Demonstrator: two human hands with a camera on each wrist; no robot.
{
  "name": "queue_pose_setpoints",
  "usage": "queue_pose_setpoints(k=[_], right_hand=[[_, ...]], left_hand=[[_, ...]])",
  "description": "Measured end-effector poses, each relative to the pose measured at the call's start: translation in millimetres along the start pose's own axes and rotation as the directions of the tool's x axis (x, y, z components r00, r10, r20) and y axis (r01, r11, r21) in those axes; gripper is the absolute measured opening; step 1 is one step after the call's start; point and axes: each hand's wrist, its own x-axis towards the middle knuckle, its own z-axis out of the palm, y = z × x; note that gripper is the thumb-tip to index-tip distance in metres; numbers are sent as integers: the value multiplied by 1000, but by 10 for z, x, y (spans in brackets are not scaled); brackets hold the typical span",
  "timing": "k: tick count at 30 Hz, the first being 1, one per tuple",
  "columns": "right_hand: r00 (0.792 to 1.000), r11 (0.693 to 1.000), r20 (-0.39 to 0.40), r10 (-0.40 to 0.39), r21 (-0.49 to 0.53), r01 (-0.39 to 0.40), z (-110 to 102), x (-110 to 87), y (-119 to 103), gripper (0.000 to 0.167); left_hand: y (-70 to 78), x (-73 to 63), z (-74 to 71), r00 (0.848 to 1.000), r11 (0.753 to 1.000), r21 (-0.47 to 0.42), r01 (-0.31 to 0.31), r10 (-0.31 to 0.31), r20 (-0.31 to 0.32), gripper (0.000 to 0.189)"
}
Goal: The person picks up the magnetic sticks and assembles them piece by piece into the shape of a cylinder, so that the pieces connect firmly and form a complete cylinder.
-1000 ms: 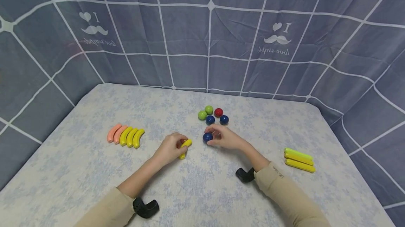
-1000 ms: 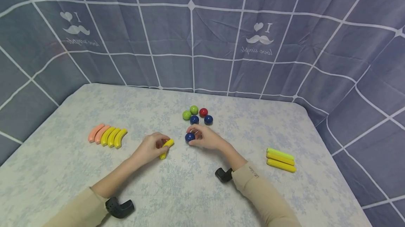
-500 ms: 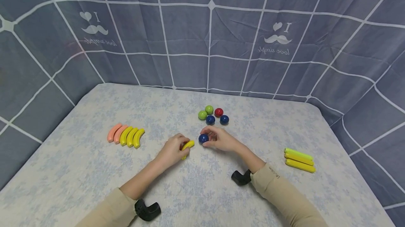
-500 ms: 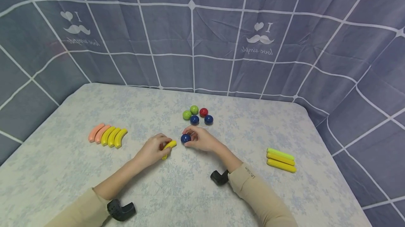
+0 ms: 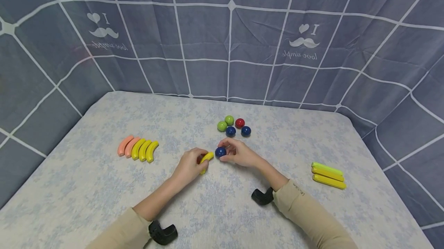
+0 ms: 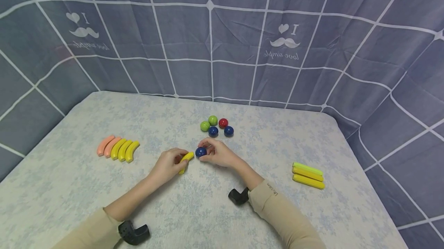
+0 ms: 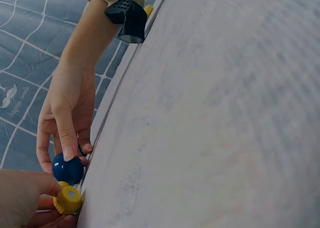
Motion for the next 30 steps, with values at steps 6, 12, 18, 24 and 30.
queue_pose_setpoints(k=[6, 12, 18, 24, 30], right_hand=[[997, 995, 5, -78, 58, 78, -6, -3, 4, 33], [999, 998, -3, -40, 58, 40, 8, 12, 17, 34], [1000, 998, -4, 23, 50, -22, 22, 21, 26, 37], [1000, 998, 15, 27, 56, -28, 11, 21, 25, 39], [999, 993, 18, 48, 107, -50, -10, 0, -129, 41]], left_hand=[[17, -6, 21, 1000, 999, -40, -11, 10, -21, 17], [7, -2, 35, 999, 995, -94, -19, 16, -36, 17], [-36, 28, 53, 1000, 979, -204, 15, -17, -7, 15], [-86, 46, 20, 998, 956, -293, 23, -4, 64, 16], [-106, 65, 24, 994, 924, -378, 65, -24, 111, 23]])
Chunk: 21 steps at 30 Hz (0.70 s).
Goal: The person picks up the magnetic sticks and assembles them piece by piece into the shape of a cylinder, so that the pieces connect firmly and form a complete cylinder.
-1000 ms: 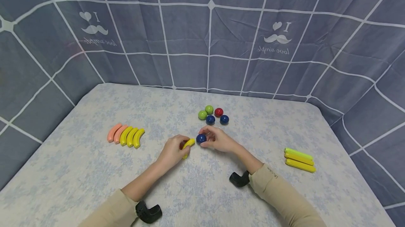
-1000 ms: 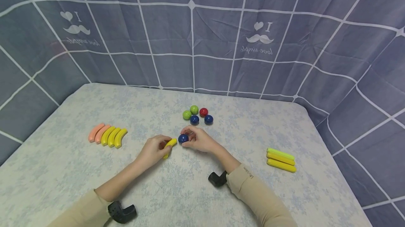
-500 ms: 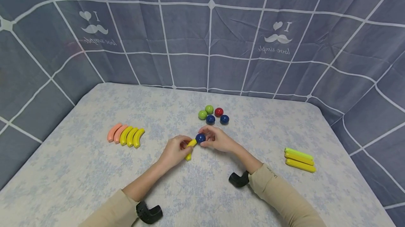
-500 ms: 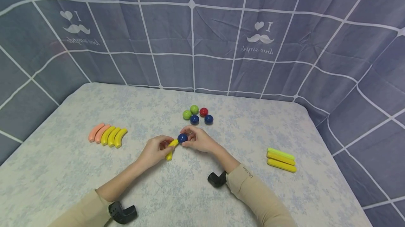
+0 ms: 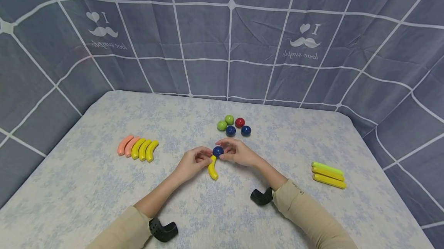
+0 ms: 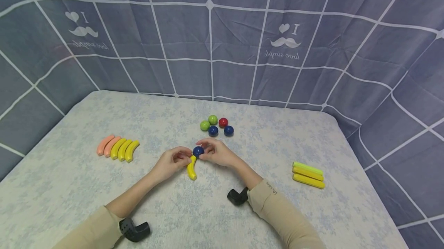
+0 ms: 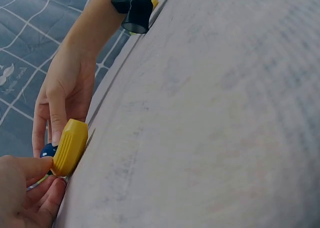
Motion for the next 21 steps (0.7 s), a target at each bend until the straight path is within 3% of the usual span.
queue_pose_setpoints(k=[4, 10, 17, 21], right_hand=[[1000, 999, 3, 19, 41, -19, -11, -35, -163, 38], [1000, 998, 11, 23, 52, -24, -12, -44, -213, 37], [999, 996, 3, 51, 77, -51, 32, 12, -46, 38], [995, 988, -32, 95, 128, -90, 57, 53, 76, 39]], left_hand=[[1, -4, -4, 1000, 999, -47, 13, -12, 9, 30], [15, -11, -16, 999, 997, -74, 15, -13, 30, 36], [12, -16, -12, 999, 996, -88, 28, -25, 28, 44], [-2, -7, -7, 1000, 998, -56, -3, 3, -1, 39]])
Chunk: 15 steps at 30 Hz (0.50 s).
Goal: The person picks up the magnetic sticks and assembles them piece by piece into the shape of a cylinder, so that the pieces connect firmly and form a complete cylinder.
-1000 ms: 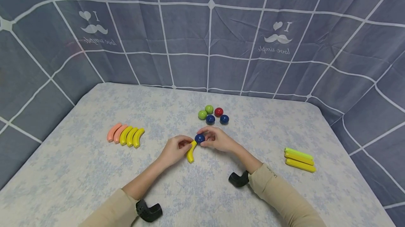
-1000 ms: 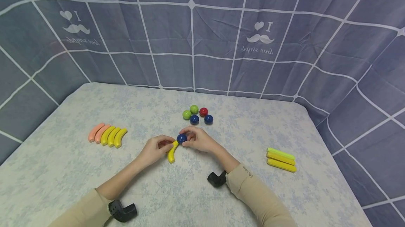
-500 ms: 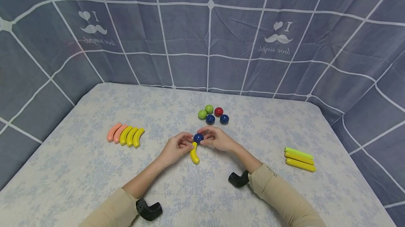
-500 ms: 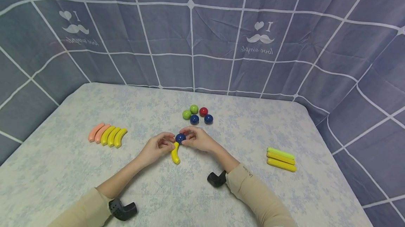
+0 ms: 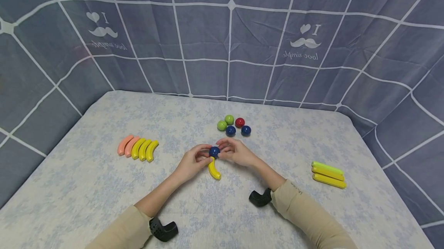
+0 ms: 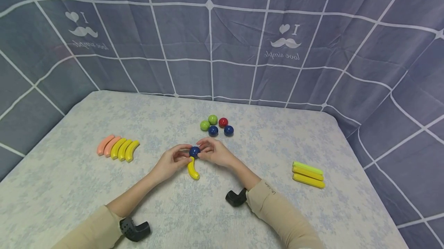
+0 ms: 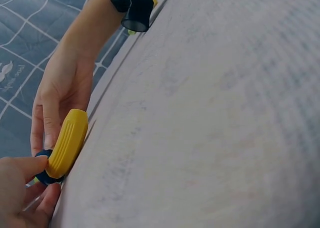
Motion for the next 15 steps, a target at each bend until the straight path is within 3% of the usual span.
queue_pose_setpoints(k=[9, 15], right_hand=[[1000, 997, 2, 16, 77, -16, 22, 4, 38, 36], [1000, 1000, 13, 5, 9, -5, 25, -25, 8, 39]], left_hand=[[-43, 21, -9, 993, 988, 99, -116, 118, -16, 31], [-32, 18, -5, 991, 988, 125, -95, 105, -79, 29]])
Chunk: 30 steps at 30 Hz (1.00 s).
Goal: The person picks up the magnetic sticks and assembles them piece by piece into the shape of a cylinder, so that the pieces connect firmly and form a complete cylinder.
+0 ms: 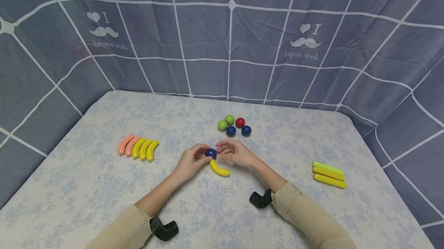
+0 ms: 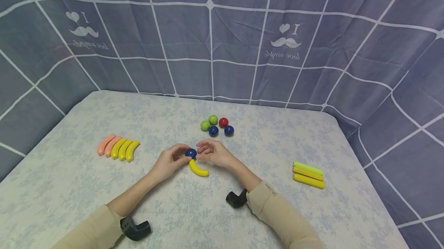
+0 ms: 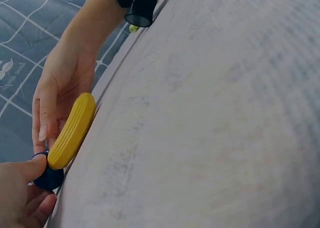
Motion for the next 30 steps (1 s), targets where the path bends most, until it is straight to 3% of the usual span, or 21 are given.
queue_pose_setpoints(k=[5, 9, 17, 23, 30], right_hand=[[999, 994, 23, -40, -101, 42, -1, -37, -24, 38], [993, 970, 52, -106, -214, 115, 11, -48, -27, 41], [994, 951, 70, -84, -292, 101, 25, -58, -43, 22], [989, 944, 69, -127, -298, 142, 59, -65, -65, 34], [988, 933, 66, -140, -326, 154, 113, -40, -64, 32]], left_hand=[[18, -9, 1, 998, 1000, 5, 14, -13, -59, 32], [3, -18, -14, 998, 1000, 31, 2, 0, -62, 32], [-37, -53, -138, 999, 1000, 28, 6, -7, 53, 34], [30, -89, -178, 992, 1000, -28, -14, 17, 124, 31], [-49, -80, -235, 986, 997, 20, -76, 72, 149, 31]])
